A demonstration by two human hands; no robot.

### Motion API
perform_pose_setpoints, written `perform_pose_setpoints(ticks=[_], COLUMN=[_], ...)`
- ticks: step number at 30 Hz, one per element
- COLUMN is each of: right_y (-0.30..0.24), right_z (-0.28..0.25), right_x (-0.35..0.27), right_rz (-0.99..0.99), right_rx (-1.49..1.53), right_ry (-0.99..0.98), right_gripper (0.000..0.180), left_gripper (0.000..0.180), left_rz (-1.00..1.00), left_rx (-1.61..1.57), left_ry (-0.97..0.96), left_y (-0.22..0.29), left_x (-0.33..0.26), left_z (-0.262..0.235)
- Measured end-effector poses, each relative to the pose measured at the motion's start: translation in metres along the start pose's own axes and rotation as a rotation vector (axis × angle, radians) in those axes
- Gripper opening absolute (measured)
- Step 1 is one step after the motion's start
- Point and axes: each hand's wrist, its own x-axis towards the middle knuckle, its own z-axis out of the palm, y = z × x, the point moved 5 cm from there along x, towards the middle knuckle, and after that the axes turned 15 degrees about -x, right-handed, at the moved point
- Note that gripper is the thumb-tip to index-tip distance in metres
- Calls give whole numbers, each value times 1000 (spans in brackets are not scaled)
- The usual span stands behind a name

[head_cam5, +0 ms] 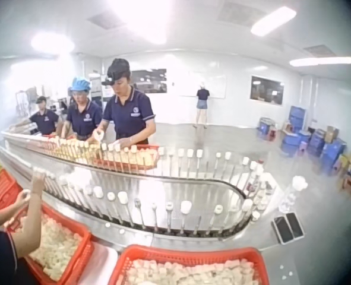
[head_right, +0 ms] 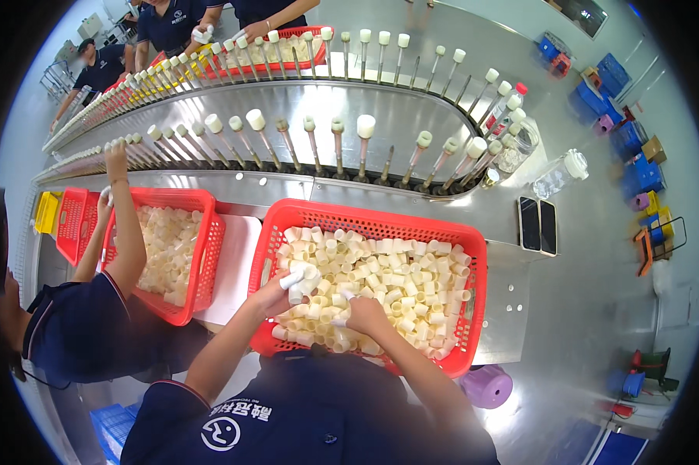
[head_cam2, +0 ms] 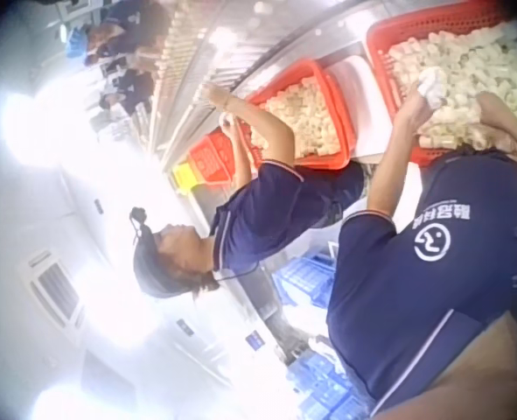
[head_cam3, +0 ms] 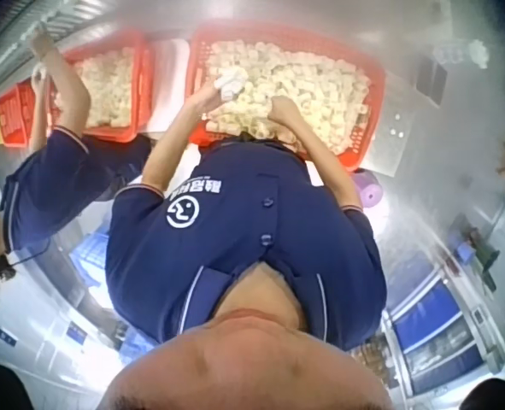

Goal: The person picks up small white cylindrical objects from a red basket and places them one at a time onto the vertical spikes of a moving conveyor belt.

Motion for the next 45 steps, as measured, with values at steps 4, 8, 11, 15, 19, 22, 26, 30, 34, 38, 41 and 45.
perform_pose_setpoints(ticks=[4,8,11,15,19,22,26,30,34,38,41,45], right_y=[-34,-46,-49,-57,-54,-48,-35,-38,-38,-34,-29,-8], right_z=[2,11,17,10,13,17,11,10,7,13,8,-23], right_x=[11,23,29,35,43,47,43,45,52,55,55,42], right_rz=[-192,-32,58,36,157,214,312,113,11,102,92,25], right_rx=[-202,-79,-45,-30,22,31,23,-93,-33,7,-9,253], right_ry=[106,48,-93,-33,-54,2,223,133,194,192,98,-137], right_gripper=[71,45,44,49,46,46,44,43,41,39,41,36], left_gripper=[38,42,39,32,29,31,30,29,29,16,12,19], left_rz=[99,89,126,129,182,295,406,872,1003,882,753,935], left_rx=[-1,-176,-257,-326,-298,-424,-183,597,1717,2025,2126,2107], left_ry=[92,176,193,171,204,109,74,341,644,786,661,497], left_y=[1,1,2,1,4,15,64,202,285,282,270,252], left_x=[0,-3,-5,-3,2,3,-4,-21,-14,32,68,69], left_z=[-2,-3,-2,-1,-11,-11,8,49,116,164,179,175])
